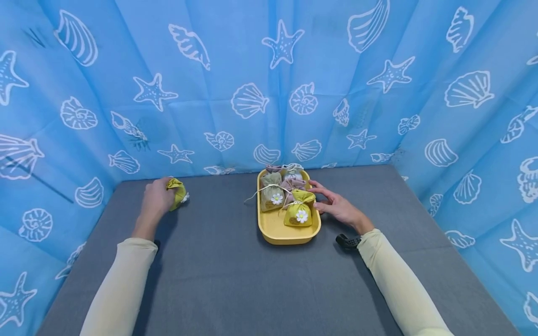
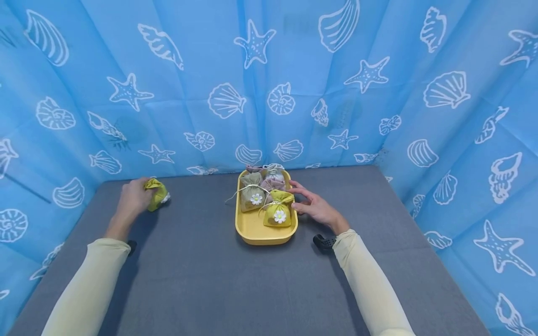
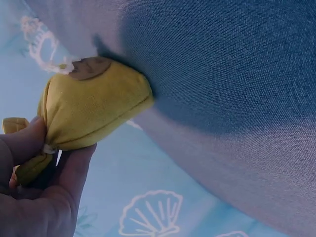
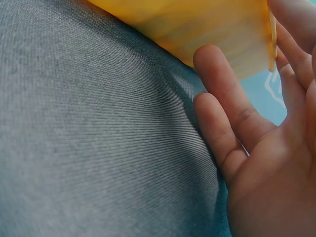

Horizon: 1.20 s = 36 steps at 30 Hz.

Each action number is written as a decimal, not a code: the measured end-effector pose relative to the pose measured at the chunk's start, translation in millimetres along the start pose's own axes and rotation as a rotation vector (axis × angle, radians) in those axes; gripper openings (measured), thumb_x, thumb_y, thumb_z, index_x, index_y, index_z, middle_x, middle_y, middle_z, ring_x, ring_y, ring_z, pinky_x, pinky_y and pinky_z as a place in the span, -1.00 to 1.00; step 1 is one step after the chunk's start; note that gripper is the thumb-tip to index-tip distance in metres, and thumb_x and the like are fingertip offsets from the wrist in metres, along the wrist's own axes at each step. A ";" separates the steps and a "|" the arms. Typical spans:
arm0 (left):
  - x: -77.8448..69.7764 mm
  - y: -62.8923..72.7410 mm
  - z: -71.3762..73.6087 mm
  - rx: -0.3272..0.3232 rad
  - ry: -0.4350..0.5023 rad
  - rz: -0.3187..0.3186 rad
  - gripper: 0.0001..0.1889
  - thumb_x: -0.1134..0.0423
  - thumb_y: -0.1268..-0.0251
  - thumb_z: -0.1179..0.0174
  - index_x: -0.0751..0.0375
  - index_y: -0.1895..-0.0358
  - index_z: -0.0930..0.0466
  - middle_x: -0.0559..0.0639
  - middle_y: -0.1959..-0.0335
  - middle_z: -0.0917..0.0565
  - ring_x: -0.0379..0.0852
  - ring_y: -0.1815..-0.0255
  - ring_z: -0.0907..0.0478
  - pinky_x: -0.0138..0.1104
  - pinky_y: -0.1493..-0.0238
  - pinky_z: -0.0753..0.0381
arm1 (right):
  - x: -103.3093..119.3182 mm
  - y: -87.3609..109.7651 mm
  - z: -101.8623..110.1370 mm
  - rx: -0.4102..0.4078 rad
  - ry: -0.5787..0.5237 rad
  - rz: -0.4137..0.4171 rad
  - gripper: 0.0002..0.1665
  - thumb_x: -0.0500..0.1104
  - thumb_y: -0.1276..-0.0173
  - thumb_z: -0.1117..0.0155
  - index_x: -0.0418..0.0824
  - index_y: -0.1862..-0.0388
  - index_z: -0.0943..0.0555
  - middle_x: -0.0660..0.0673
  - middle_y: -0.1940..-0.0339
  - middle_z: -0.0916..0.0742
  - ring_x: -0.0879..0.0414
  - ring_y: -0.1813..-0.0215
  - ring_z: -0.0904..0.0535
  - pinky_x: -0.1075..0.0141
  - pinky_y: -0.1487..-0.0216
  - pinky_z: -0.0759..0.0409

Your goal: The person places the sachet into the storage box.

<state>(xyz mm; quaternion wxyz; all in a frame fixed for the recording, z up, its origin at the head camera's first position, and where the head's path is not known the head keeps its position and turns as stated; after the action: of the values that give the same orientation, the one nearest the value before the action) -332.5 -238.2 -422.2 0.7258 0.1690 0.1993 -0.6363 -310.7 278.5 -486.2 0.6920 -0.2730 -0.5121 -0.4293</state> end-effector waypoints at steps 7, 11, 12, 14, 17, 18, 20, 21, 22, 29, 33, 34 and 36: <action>-7.7 5.5 8.8 -0.083 0.022 -0.027 -0.60 0.25 -0.54 -0.06 0.34 -0.32 -0.50 0.41 -0.17 -0.63 0.32 -0.12 -0.61 0.07 0.05 -0.62 | -2.1 0.7 2.2 -0.011 0.009 -0.004 -0.40 -0.08 -0.58 -0.17 -0.08 -0.53 -0.33 0.03 -0.76 0.07 -0.26 -0.73 0.19 0.31 -0.11 -0.63; -18.1 10.8 16.5 -0.115 0.038 -0.070 -0.61 0.26 -0.56 -0.01 0.36 -0.31 -0.49 0.41 -0.16 -0.64 0.31 -0.06 -0.63 0.06 0.10 -0.63 | -1.6 0.2 2.6 -0.010 0.007 0.000 -0.41 -0.08 -0.58 -0.16 -0.07 -0.52 -0.34 0.05 -0.75 0.06 -0.25 -0.73 0.17 0.32 -0.11 -0.63; -21.3 12.3 18.4 -0.118 0.047 -0.077 -0.61 0.26 -0.57 0.01 0.36 -0.32 -0.48 0.41 -0.17 -0.63 0.31 -0.06 -0.63 0.06 0.09 -0.63 | -1.1 0.2 2.5 -0.010 0.009 0.002 -0.41 -0.08 -0.58 -0.16 -0.07 -0.52 -0.34 0.05 -0.75 0.06 -0.26 -0.73 0.16 0.31 -0.12 -0.63; -28.7 15.6 22.2 -0.121 0.064 -0.091 -0.60 0.26 -0.59 0.05 0.35 -0.34 -0.46 0.41 -0.19 -0.62 0.31 -0.08 -0.62 0.06 0.08 -0.63 | -0.4 0.2 2.7 -0.011 0.017 0.002 -0.41 -0.07 -0.58 -0.17 -0.07 -0.52 -0.34 0.05 -0.75 0.06 -0.26 -0.72 0.13 0.30 -0.13 -0.63; -40.4 20.6 26.6 -0.122 0.083 -0.118 -0.60 0.26 -0.62 0.09 0.31 -0.36 -0.44 0.40 -0.22 -0.60 0.31 -0.11 -0.60 0.07 0.06 -0.61 | 0.5 0.5 2.4 -0.021 0.030 -0.007 -0.41 -0.05 -0.57 -0.19 -0.03 -0.52 -0.36 0.08 -0.75 0.04 -0.29 -0.70 0.02 0.25 -0.15 -0.62; -44.3 22.6 27.8 -0.125 0.088 -0.129 -0.61 0.27 -0.62 0.10 0.30 -0.36 -0.45 0.39 -0.22 -0.61 0.31 -0.11 -0.60 0.07 0.07 -0.61 | 0.4 0.6 2.2 -0.022 0.032 -0.010 -0.41 -0.05 -0.57 -0.19 -0.02 -0.52 -0.36 0.09 -0.75 0.04 -0.28 -0.70 0.02 0.24 -0.15 -0.62; -52.3 26.9 29.7 -0.132 0.099 -0.155 -0.63 0.28 -0.61 0.10 0.26 -0.33 -0.49 0.37 -0.21 -0.62 0.29 -0.10 -0.61 0.06 0.08 -0.61 | -0.1 0.6 1.6 -0.025 0.028 -0.016 -0.40 -0.04 -0.56 -0.20 0.01 -0.52 -0.36 0.11 -0.75 0.03 -0.26 -0.71 0.02 0.24 -0.15 -0.62; -56.2 28.9 30.4 -0.138 0.102 -0.166 -0.63 0.29 -0.61 0.09 0.24 -0.32 -0.51 0.35 -0.21 -0.63 0.28 -0.09 -0.62 0.05 0.08 -0.61 | -0.3 0.6 1.2 -0.022 0.025 -0.014 -0.40 -0.04 -0.56 -0.20 0.01 -0.53 -0.36 0.11 -0.75 0.03 -0.26 -0.71 0.03 0.23 -0.15 -0.62; -60.3 31.4 31.1 -0.142 0.106 -0.178 -0.64 0.29 -0.60 0.08 0.22 -0.30 -0.54 0.33 -0.21 -0.65 0.27 -0.09 -0.62 0.05 0.07 -0.61 | -0.6 0.8 0.8 -0.018 0.020 -0.011 -0.39 -0.04 -0.57 -0.19 0.00 -0.53 -0.35 0.11 -0.75 0.04 -0.24 -0.72 0.09 0.24 -0.15 -0.62; -91.1 45.7 36.1 -0.140 0.126 -0.218 -0.64 0.28 -0.57 0.00 0.18 -0.30 -0.58 0.29 -0.21 -0.68 0.23 -0.07 -0.65 0.01 0.09 -0.64 | -1.9 2.0 0.1 -0.016 0.014 -0.002 -0.39 -0.04 -0.58 -0.18 -0.01 -0.54 -0.34 0.09 -0.75 0.05 -0.23 -0.74 0.19 0.29 -0.16 -0.61; -108.4 53.8 38.2 -0.120 0.169 -0.233 -0.64 0.26 -0.54 -0.08 0.18 -0.30 -0.60 0.25 -0.20 -0.70 0.17 -0.04 -0.68 -0.06 0.13 -0.67 | -1.1 2.1 0.1 -0.017 0.019 -0.002 -0.40 -0.04 -0.58 -0.17 0.00 -0.54 -0.34 0.09 -0.75 0.05 -0.23 -0.74 0.19 0.25 -0.19 -0.61; -112.5 55.6 38.4 -0.114 0.185 -0.245 -0.64 0.25 -0.54 -0.10 0.18 -0.30 -0.60 0.24 -0.19 -0.70 0.15 -0.02 -0.68 -0.09 0.15 -0.67 | -0.7 2.0 0.0 -0.017 0.020 -0.002 -0.40 -0.04 -0.58 -0.17 0.00 -0.54 -0.34 0.09 -0.75 0.05 -0.23 -0.74 0.18 0.24 -0.20 -0.61; -120.5 58.5 38.1 -0.099 0.221 -0.271 -0.65 0.23 -0.52 -0.13 0.17 -0.28 -0.62 0.22 -0.17 -0.72 0.12 -0.01 -0.69 -0.15 0.17 -0.68 | 0.1 1.7 -0.2 -0.018 0.022 -0.004 -0.40 -0.04 -0.58 -0.17 0.01 -0.54 -0.34 0.10 -0.75 0.05 -0.22 -0.74 0.17 0.22 -0.20 -0.61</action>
<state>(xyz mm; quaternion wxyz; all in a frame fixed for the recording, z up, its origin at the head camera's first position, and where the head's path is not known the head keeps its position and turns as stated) -285.1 -146.2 -329.0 0.6144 0.1736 0.3300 -0.6953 -309.1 279.1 -486.2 0.6944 -0.2736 -0.5010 -0.4382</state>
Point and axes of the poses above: each hand's wrist, its own y-axis away from the middle knuckle, its own z-axis out of the back of the hand, x = y × z, the point moved 3 cm from there along -y, towards the middle knuckle
